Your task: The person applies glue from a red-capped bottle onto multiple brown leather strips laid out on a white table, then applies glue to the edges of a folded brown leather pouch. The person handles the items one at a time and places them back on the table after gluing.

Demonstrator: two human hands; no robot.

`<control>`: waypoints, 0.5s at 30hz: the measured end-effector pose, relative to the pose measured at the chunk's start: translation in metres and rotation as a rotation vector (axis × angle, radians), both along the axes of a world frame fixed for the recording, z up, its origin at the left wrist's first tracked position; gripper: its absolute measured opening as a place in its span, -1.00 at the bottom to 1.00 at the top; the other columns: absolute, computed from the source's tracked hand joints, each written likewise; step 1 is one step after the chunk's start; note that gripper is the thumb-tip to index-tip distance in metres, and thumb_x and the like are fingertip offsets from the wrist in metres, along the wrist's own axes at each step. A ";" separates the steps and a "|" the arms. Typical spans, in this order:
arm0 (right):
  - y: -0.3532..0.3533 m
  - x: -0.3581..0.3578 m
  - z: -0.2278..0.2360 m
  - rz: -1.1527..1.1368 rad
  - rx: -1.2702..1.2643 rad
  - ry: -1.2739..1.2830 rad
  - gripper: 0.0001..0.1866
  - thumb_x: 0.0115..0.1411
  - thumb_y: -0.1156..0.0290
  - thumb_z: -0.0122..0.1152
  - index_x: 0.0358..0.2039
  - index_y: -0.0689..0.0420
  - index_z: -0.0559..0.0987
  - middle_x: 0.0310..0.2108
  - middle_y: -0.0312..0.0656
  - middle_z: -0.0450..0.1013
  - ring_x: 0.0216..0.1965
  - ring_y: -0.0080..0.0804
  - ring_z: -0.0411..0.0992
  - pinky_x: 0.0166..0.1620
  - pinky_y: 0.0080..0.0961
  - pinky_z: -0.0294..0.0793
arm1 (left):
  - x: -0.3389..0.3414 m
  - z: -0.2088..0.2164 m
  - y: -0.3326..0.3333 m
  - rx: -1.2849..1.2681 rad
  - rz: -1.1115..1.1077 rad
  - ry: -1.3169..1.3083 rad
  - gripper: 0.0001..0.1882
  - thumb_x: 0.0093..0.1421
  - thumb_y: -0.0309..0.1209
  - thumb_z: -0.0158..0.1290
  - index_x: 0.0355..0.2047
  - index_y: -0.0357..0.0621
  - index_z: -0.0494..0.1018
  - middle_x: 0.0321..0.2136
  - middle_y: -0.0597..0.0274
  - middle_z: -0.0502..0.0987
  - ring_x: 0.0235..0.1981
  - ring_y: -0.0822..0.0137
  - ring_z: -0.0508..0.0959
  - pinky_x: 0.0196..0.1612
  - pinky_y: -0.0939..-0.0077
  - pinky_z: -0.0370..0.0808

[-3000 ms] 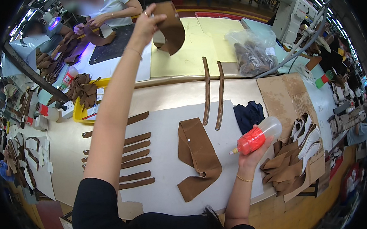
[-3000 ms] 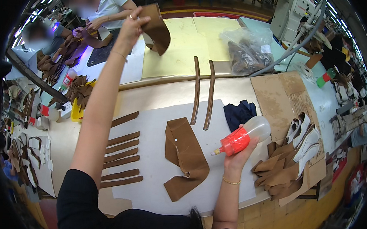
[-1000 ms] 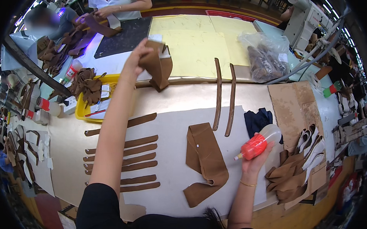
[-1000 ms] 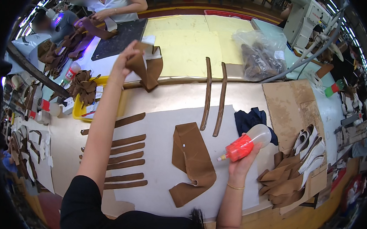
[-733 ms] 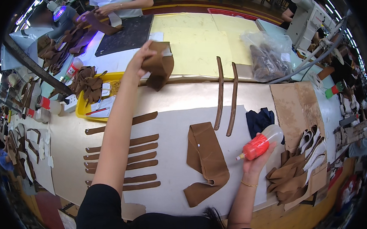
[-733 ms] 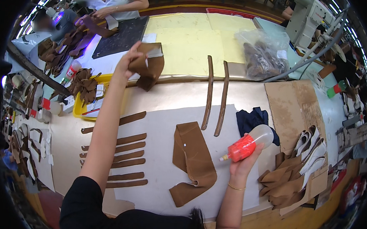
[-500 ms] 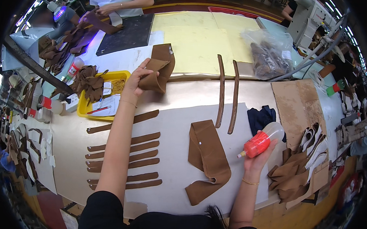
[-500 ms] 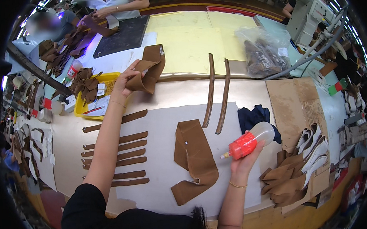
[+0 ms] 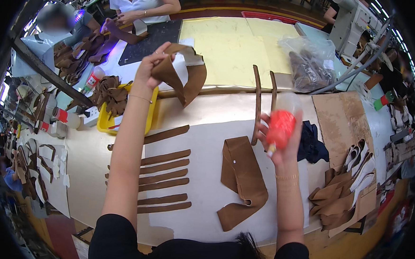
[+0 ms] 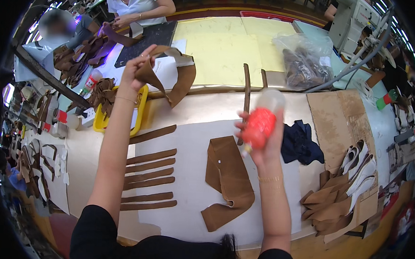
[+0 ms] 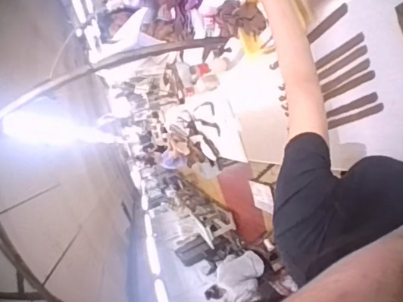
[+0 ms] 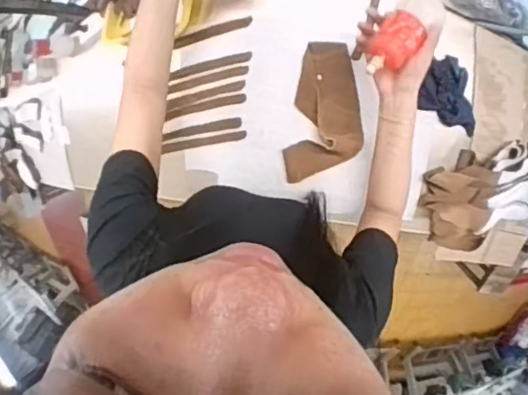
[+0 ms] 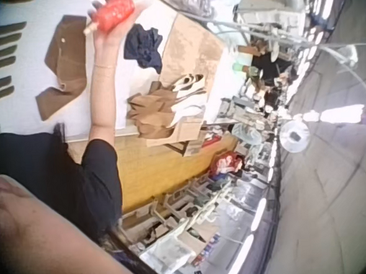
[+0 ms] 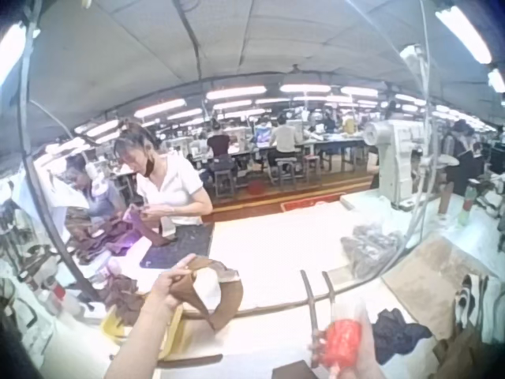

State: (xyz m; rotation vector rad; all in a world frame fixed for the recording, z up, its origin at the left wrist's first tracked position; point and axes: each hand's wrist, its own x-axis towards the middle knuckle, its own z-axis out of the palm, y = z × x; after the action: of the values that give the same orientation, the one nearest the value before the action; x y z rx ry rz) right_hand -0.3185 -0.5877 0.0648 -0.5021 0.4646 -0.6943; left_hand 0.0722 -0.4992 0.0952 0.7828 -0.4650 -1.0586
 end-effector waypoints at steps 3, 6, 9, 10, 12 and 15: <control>-0.028 0.069 0.000 0.224 0.166 -0.212 -0.16 0.09 -0.38 -0.08 -0.03 0.24 0.32 -0.04 0.06 0.37 -0.06 0.00 0.41 -0.06 -0.17 0.49 | 0.006 0.041 0.004 -0.062 -0.091 -0.044 -0.35 0.03 -0.64 -0.02 0.19 -0.32 0.14 -0.15 0.00 0.45 -0.30 0.28 0.55 -0.20 0.53 0.56; -0.055 0.140 -0.012 0.176 0.157 -0.110 -0.18 0.11 -0.37 -0.10 0.06 0.12 0.18 0.04 0.01 0.21 -0.01 0.03 0.36 -0.06 -0.06 0.46 | -0.002 0.066 0.002 -0.093 -0.115 -0.058 -0.34 0.03 -0.65 -0.03 0.20 -0.36 0.12 -0.25 0.07 0.47 -0.36 0.33 0.56 -0.19 0.57 0.55; -0.078 0.191 -0.034 0.164 0.234 -0.154 -0.21 0.10 -0.37 -0.13 0.05 0.07 0.19 -0.02 0.00 0.22 -0.04 0.05 0.38 -0.09 -0.04 0.48 | -0.013 0.089 0.001 -0.095 -0.139 -0.084 -0.31 0.04 -0.65 -0.03 0.22 -0.40 0.07 -0.68 0.38 0.30 -0.55 0.47 0.50 -0.19 0.61 0.55; -0.080 0.204 -0.039 0.175 0.254 -0.189 -0.22 0.10 -0.37 -0.13 0.05 0.06 0.19 -0.03 0.00 0.22 -0.05 0.06 0.39 -0.09 -0.03 0.48 | -0.015 0.094 0.002 -0.089 -0.134 -0.089 -0.31 0.04 -0.65 -0.03 0.22 -0.41 0.06 -0.77 0.46 0.21 -0.60 0.50 0.47 -0.19 0.61 0.55; -0.067 0.220 -0.039 0.163 0.266 -0.182 -0.20 0.10 -0.37 -0.14 0.05 0.10 0.18 -0.02 0.02 0.20 -0.03 0.11 0.39 -0.06 -0.01 0.49 | -0.015 0.098 0.013 -0.109 -0.224 -0.104 -0.26 0.08 -0.57 -0.08 0.30 -0.17 -0.04 -0.56 0.19 0.54 -0.54 0.42 0.60 -0.53 0.58 0.59; -0.059 0.232 -0.041 0.176 0.225 -0.196 -0.18 0.13 -0.35 -0.19 0.08 0.15 0.13 0.04 0.14 0.17 0.02 0.17 0.35 -0.04 -0.05 0.51 | -0.027 0.111 0.020 -0.105 -0.186 -0.115 -0.25 0.06 -0.59 -0.06 0.28 -0.26 -0.03 -0.57 0.22 0.52 -0.56 0.43 0.58 -0.51 0.61 0.57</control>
State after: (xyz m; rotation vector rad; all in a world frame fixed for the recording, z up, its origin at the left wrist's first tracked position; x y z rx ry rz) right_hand -0.0860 -0.6463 0.0237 -0.2560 0.3052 -0.5084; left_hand 0.0451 -0.4794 0.2058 0.7200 -0.6968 -1.1551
